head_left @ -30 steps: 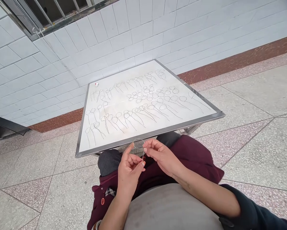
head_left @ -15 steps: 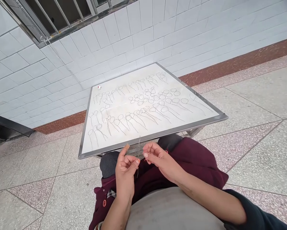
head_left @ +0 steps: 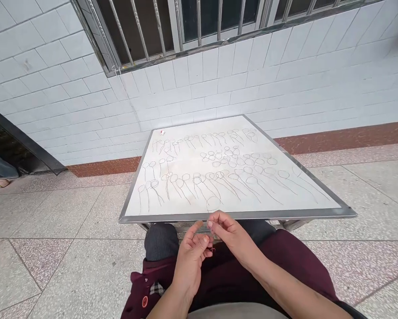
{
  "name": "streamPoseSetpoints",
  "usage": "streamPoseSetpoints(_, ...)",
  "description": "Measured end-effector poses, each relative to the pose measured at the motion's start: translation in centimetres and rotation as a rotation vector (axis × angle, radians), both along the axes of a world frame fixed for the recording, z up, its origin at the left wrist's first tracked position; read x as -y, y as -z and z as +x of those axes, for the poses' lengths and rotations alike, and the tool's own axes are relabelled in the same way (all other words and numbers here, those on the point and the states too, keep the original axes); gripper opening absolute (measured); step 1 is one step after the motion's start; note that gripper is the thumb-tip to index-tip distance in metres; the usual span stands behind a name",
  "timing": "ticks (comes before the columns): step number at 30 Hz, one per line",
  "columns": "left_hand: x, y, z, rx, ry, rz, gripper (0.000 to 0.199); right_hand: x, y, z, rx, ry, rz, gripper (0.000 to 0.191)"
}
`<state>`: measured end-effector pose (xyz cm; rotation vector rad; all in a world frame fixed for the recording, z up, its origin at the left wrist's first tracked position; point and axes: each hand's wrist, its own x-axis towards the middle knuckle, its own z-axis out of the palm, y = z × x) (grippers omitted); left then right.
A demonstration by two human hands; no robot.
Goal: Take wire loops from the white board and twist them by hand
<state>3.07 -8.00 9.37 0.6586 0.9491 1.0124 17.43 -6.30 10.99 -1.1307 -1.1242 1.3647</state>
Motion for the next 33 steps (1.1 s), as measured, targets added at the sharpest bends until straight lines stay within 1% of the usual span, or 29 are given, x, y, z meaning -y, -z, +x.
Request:
streamPoseSetpoints(2, -1.3, 1.6, -0.8, -0.123, 0.046, 0.054, 0.053, -3.0, -0.5, 0.1, 0.151, 0.021, 0.060, 0.019)
streamPoseSetpoints(3, -2.1, 2.7, -1.2, -0.204, 0.098, 0.079, 0.054, -4.8, -0.8, 0.0, 0.221, 0.024, 0.074, 0.017)
streamPoseSetpoints(5, -3.8, 5.0, -2.0, -0.242, 0.165, 0.071, 0.059, -8.8, -1.2, -0.2, 0.359, 0.043, 0.074, 0.015)
streamPoseSetpoints(6, -4.5, 6.1, -2.3, -0.249, 0.196, 0.069, 0.061, -11.0, -1.3, -0.4, 0.448, 0.054, 0.048, 0.014)
streamPoseSetpoints(8, -5.6, 8.5, -2.9, -0.259, 0.269, 0.051, 0.063, -15.2, -1.3, -0.9, 0.524, 0.051, 0.010, 0.012)
streamPoseSetpoints(11, -6.2, 11.5, -3.3, -0.288, 0.379, 0.005, 0.062, -21.0, -0.9, -1.6, 0.633, 0.027, -0.057, 0.015)
streamPoseSetpoints(14, -6.5, 13.7, -3.6, -0.323, 0.427, -0.009, 0.055, -26.0, -0.2, -2.4, 0.752, -0.030, -0.134, 0.023)
streamPoseSetpoints(16, -6.9, 14.8, -3.8, -0.336, 0.429, -0.025, 0.053, -28.9, 0.4, -3.0, 0.828, -0.063, -0.184, 0.028)
streamPoseSetpoints(18, -7.4, 15.5, -4.1, -0.346, 0.419, -0.049, 0.053, -31.3, 1.0, -3.6, 0.894, -0.090, -0.226, 0.030)
streamPoseSetpoints(21, -8.0, 16.2, -4.3, -0.355, 0.406, -0.084, 0.054, -33.9, 1.9, -4.3, 0.971, -0.132, -0.268, 0.029)
streamPoseSetpoints(24, -8.3, 16.6, -4.3, -0.354, 0.414, -0.109, 0.055, -35.1, 2.6, -4.7, 1.021, -0.166, -0.286, 0.029)
streamPoseSetpoints(28, -8.2, 16.7, -4.1, -0.348, 0.427, -0.124, 0.053, -35.4, 3.1, -4.8, 1.051, -0.179, -0.285, 0.029)
streamPoseSetpoints(33, -8.2, 16.4, -4.0, -0.350, 0.429, -0.129, 0.048, -35.1, 3.1, -4.8, 1.040, -0.157, -0.255, 0.029)
